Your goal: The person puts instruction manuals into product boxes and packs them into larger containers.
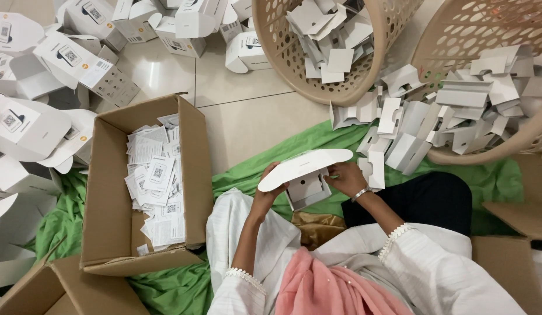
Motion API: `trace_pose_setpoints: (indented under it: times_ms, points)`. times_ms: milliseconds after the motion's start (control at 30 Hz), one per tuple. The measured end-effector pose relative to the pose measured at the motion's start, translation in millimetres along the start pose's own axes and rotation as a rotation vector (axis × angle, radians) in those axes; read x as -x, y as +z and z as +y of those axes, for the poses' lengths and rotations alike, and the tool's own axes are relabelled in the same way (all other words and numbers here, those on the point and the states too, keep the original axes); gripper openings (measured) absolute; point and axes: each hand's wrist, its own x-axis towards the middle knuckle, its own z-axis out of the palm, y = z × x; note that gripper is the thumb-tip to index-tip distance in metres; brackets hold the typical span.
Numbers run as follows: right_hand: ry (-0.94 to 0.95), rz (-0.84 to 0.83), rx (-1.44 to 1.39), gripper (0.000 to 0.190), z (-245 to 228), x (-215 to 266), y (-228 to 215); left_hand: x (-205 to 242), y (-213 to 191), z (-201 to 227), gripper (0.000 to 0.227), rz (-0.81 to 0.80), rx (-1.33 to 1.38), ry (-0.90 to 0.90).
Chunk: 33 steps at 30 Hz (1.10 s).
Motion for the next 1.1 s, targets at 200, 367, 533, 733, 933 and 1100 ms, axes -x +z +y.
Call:
trace_pose_setpoints:
  times_ms: [200,367,533,733,933,1100]
  points:
    - [0.015,0.009,-0.002,0.034,25,4,15,11,7,-7,0.071,0.025,-0.088,-0.085]
    - [-0.097,0.061,0.022,0.044,93,6,36,20,8,-25,0.073,-0.071,0.116,0.006]
    - [0.250,-0.043,-0.734,0.050,52,0,-14,8,-28,-46,0.066,-0.169,-0.051,0.171]
    - [0.453,-0.177,-0.835,0.068,-12,-22,-36,-29,-28,-29,0.062,-0.111,0.123,-0.257]
    - [0.415,-0.361,-0.423,0.091,35,-42,23,-74,15,-102,0.118,-0.058,-0.192,-0.382]
    - [0.373,-0.341,-0.297,0.100,75,-20,63,-52,34,-148,0.133,0.056,-0.352,0.185]
